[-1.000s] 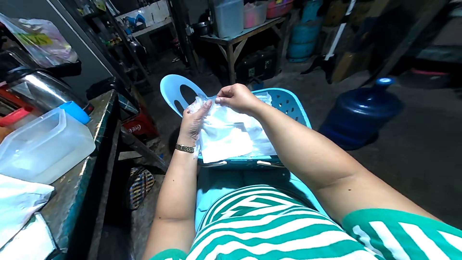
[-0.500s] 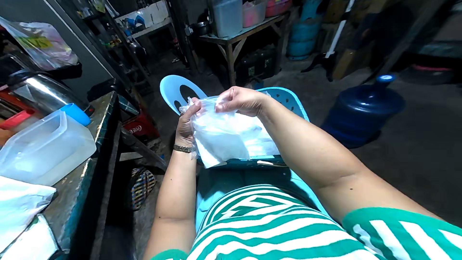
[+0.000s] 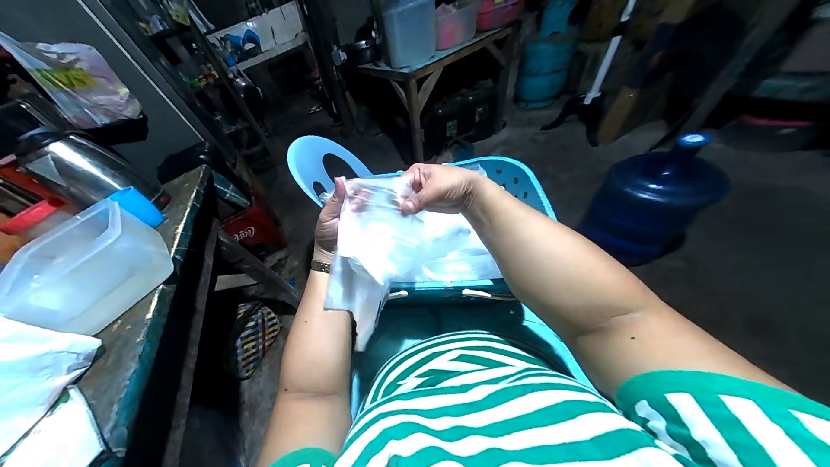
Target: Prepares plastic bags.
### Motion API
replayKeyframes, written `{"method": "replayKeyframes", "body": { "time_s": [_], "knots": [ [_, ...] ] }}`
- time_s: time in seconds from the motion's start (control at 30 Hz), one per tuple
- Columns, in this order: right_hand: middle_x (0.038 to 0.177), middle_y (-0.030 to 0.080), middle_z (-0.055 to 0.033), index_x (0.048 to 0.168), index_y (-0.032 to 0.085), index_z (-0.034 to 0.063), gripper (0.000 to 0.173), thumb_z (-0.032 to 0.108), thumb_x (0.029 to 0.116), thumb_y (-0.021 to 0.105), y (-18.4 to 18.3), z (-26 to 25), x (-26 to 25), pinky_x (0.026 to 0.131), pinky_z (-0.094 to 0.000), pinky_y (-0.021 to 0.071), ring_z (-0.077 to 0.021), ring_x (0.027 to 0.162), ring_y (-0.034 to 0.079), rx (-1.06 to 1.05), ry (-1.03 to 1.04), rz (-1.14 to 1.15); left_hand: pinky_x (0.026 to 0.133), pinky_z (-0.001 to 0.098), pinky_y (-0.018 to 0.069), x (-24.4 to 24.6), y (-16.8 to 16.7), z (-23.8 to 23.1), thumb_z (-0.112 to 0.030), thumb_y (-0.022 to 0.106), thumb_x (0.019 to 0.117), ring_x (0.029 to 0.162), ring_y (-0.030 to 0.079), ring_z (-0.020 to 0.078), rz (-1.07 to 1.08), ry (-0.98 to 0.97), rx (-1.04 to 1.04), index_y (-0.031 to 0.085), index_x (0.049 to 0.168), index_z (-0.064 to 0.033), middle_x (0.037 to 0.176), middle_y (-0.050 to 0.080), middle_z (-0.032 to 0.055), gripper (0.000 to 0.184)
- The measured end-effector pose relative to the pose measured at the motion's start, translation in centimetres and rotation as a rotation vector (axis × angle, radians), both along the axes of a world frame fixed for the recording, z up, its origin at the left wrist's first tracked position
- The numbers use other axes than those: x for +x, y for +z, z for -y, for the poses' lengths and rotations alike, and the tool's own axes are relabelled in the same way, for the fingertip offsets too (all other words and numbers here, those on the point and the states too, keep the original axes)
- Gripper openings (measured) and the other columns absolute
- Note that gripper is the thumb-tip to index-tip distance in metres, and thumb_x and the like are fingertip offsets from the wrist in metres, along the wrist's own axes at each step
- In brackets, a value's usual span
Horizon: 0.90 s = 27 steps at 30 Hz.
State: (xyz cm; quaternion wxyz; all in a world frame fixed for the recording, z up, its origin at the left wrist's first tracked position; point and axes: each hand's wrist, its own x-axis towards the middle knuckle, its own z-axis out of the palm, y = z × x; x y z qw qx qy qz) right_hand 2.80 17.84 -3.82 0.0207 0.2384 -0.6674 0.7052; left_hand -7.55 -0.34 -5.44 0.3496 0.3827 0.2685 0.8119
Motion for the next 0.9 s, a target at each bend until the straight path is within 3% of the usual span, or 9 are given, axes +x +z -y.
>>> {"method": "replayKeyframes", "body": {
  "time_s": [0.1, 0.2, 0.27, 0.33, 0.43, 0.5, 0.63, 0.77, 0.9],
  "knots": [
    [0.088, 0.074, 0.0055, 0.101, 0.062, 0.0160, 0.022, 0.010, 0.1048, 0.042, -0.1, -0.2, 0.2, 0.078, -0.0253, 0.0592, -0.0048, 0.081, 0.070, -0.276, -0.059, -0.027, 0.085, 0.0212, 0.0588, -0.1, -0.9, 0.9, -0.031, 0.061, 0.0987, 0.094, 0.072, 0.0022, -0.215, 0.156, -0.063, 0.072, 0.102, -0.0211, 0.098, 0.077, -0.0048, 0.014],
    [0.081, 0.072, 0.0039, 0.101, 0.060, 0.0151, 0.031, 0.017, 0.1111, 0.031, 0.7, 0.1, -0.1, 0.074, -0.0249, 0.0599, -0.0057, 0.075, 0.070, -0.384, -0.171, 0.071, 0.081, 0.0186, 0.0594, -0.2, -1.3, 1.3, -0.037, 0.088, 0.0728, 0.087, 0.071, -0.0021, -0.400, 0.193, -0.120, 0.075, 0.098, -0.0255, 0.093, 0.077, -0.0106, 0.031],
    [0.079, 0.070, 0.0050, 0.097, 0.061, 0.0134, 0.028, 0.014, 0.1093, 0.035, 0.6, -0.2, -0.1, 0.070, -0.0225, 0.0591, -0.0034, 0.071, 0.068, -0.261, -0.175, 0.108, 0.077, 0.0184, 0.0590, -0.1, -1.1, 1.0, -0.013, 0.074, 0.0792, 0.081, 0.070, -0.0020, -0.345, 0.248, -0.133, 0.073, 0.092, -0.0219, 0.087, 0.077, -0.0087, 0.016],
    [0.084, 0.071, 0.0053, 0.102, 0.061, 0.0107, 0.013, 0.005, 0.1005, 0.049, 0.5, -0.7, -0.1, 0.073, -0.0229, 0.0599, -0.0031, 0.076, 0.069, -0.142, -0.173, 0.096, 0.072, 0.0189, 0.0581, 0.4, -0.5, 0.1, 0.000, 0.053, 0.0891, 0.074, 0.069, -0.0011, -0.220, 0.407, -0.186, 0.070, 0.087, -0.0185, 0.080, 0.074, -0.0073, 0.025],
    [0.100, 0.066, -0.0048, 0.131, 0.051, 0.0027, 0.043, -0.008, 0.0909, 0.062, 0.7, -0.9, -0.7, 0.076, -0.0275, 0.0573, -0.0096, 0.083, 0.066, -0.082, -0.406, 0.084, 0.067, 0.0252, 0.0584, 0.7, 0.3, -2.1, 0.006, 0.057, 0.0931, 0.071, 0.067, 0.0074, -0.043, 0.675, -0.402, 0.060, 0.098, -0.0069, 0.079, 0.067, 0.0012, 0.014],
    [0.107, 0.066, -0.0114, 0.138, 0.050, 0.0025, 0.050, -0.006, 0.0919, 0.066, 0.3, -1.1, -1.7, 0.077, -0.0308, 0.0560, -0.0130, 0.084, 0.064, 0.094, -0.648, 0.055, 0.068, 0.0290, 0.0597, 0.3, 0.1, -2.5, 0.003, 0.067, 0.0903, 0.074, 0.068, 0.0112, -0.070, 0.726, -0.560, 0.061, 0.108, -0.0020, 0.085, 0.069, 0.0059, 0.019],
    [0.111, 0.072, -0.0198, 0.113, 0.074, 0.0030, 0.019, 0.007, 0.0955, 0.067, -1.6, -2.8, -2.9, 0.101, -0.0622, 0.0451, -0.0382, 0.110, 0.065, 0.744, -0.903, 0.067, 0.071, 0.0251, 0.0575, -0.1, 0.0, -2.6, -0.006, 0.071, 0.0935, 0.077, 0.066, 0.0082, -0.141, 0.745, -0.605, 0.063, 0.112, -0.0019, 0.091, 0.067, 0.0043, 0.020],
    [0.107, 0.066, -0.0320, 0.104, 0.070, -0.0104, 0.020, 0.007, 0.0956, 0.067, -4.4, -3.1, -4.2, 0.091, -0.0701, 0.0456, -0.0500, 0.107, 0.062, 1.311, -0.530, 0.457, 0.066, 0.0200, 0.0546, -0.2, 0.0, -2.5, -0.028, 0.054, 0.1068, 0.071, 0.063, 0.0040, -0.143, 0.700, -0.563, 0.065, 0.103, -0.0079, 0.083, 0.065, -0.0023, 0.023],
    [0.115, 0.064, -0.0326, 0.111, 0.066, -0.0135, 0.021, 0.004, 0.0994, 0.062, -3.5, -2.4, -4.1, 0.095, -0.0675, 0.0443, -0.0483, 0.114, 0.060, 1.411, -0.361, 0.462, 0.071, 0.0249, 0.0582, 0.0, 0.0, -2.4, -0.039, 0.037, 0.1114, 0.077, 0.067, 0.0078, -0.160, 0.604, -0.532, 0.066, 0.110, -0.0069, 0.086, 0.068, 0.0000, 0.043]
  ]
}}
